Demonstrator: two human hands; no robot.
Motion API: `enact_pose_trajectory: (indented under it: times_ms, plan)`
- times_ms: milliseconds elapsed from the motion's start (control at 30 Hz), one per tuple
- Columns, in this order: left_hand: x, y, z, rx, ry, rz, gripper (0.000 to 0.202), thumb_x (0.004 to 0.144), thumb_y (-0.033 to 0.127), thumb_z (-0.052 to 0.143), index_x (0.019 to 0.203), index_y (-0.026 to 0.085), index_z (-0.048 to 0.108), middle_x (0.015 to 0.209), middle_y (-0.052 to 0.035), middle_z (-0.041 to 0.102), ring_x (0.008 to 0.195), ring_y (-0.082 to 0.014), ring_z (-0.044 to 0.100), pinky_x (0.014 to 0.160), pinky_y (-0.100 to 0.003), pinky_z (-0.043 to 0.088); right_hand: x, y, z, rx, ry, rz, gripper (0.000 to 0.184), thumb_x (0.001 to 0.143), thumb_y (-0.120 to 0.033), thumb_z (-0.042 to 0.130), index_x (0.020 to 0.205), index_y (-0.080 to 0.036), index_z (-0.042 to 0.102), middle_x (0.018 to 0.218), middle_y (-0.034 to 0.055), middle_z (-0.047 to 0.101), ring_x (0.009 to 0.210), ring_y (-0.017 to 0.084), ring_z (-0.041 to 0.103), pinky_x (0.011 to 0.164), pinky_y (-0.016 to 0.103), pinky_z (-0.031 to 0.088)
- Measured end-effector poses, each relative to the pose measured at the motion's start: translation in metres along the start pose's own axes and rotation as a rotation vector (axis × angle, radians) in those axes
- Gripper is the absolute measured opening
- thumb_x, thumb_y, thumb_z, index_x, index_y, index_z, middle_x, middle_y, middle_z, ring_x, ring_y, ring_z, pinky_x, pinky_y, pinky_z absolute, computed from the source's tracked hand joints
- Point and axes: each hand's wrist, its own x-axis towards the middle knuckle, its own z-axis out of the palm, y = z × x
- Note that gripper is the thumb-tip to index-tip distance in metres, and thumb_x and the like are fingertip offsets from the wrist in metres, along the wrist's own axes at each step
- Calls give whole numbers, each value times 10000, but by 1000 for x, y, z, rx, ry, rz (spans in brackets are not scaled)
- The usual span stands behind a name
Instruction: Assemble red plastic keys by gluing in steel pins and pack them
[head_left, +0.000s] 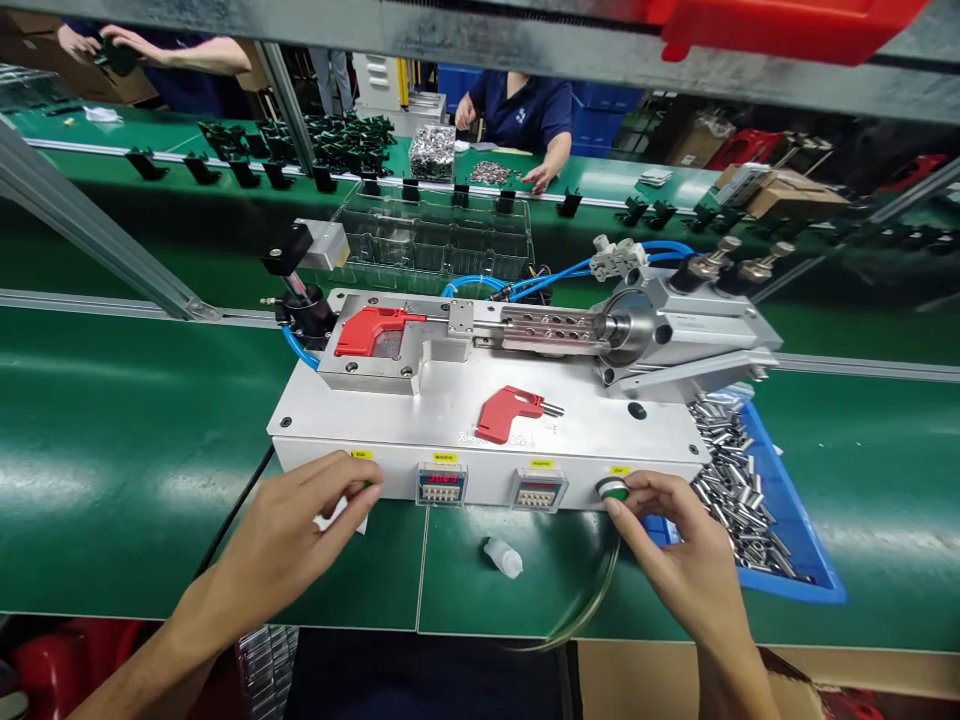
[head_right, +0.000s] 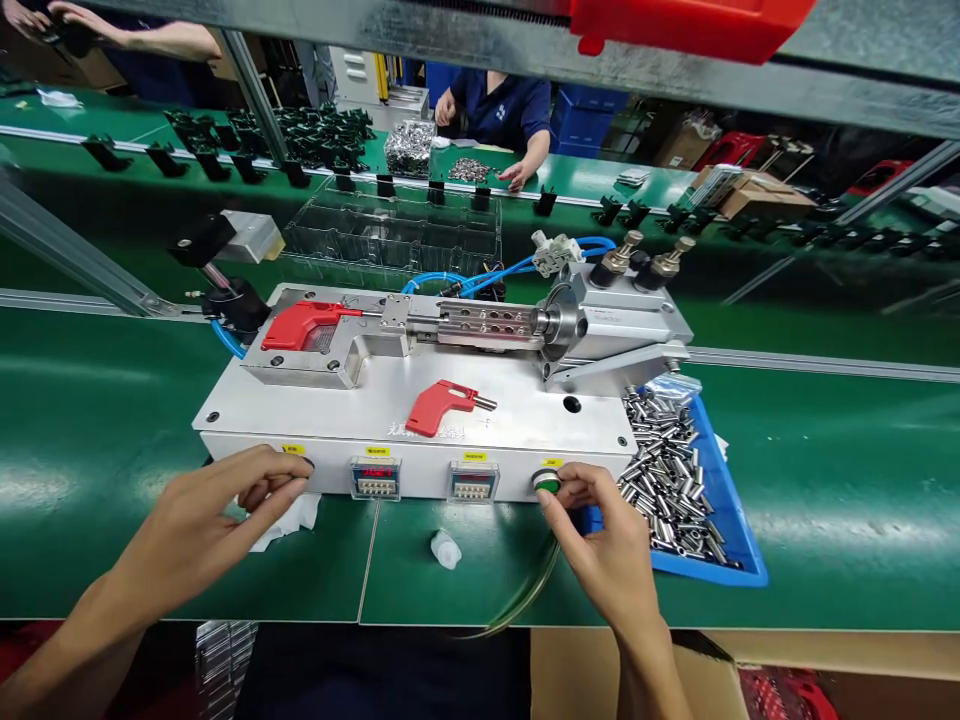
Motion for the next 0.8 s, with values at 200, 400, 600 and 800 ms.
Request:
enact_pose_trajectory:
  times_ms: [200,400,600,800]
  plan:
    - [58,42,33,135,47,169,156,1075,250,572,1200,174,629,1184,-138,712,1045,-289,690,823,-388,566,-9,1,13,-134,85,-46,237,995,-432,702,1091,-249,586,777,0,654,652,188,657,657,324,595]
    - [96,55,59,330,-117,214,399,1003,251,722,1369,154,596,1422,-174,651,1193,-346,636,876,-436,535,-11,2,15,-143,102,-84,234,1019,-437,669,1098,-243,566,776,-4,642,646,178,643,636,309,579]
    - [70,42,52,269,-40,296,338,1005,65,576,1328,160,614,1296,-147,711,1083,-296,648,808,-397,504,-12,5,14,-130,97,-72,237,1016,-436,667,1114,-239,577,768,5,646,647,191,646,643,333,583]
    - [32,35,44,26,15,272,401,1006,3,494,1331,210,605,1272,-124,744,1082,-261,686,888,-406,538,-10,6,20,-160,130,-103,239,997,-432,691,1110,-251,582,805,10,649,659,198,649,648,341,583]
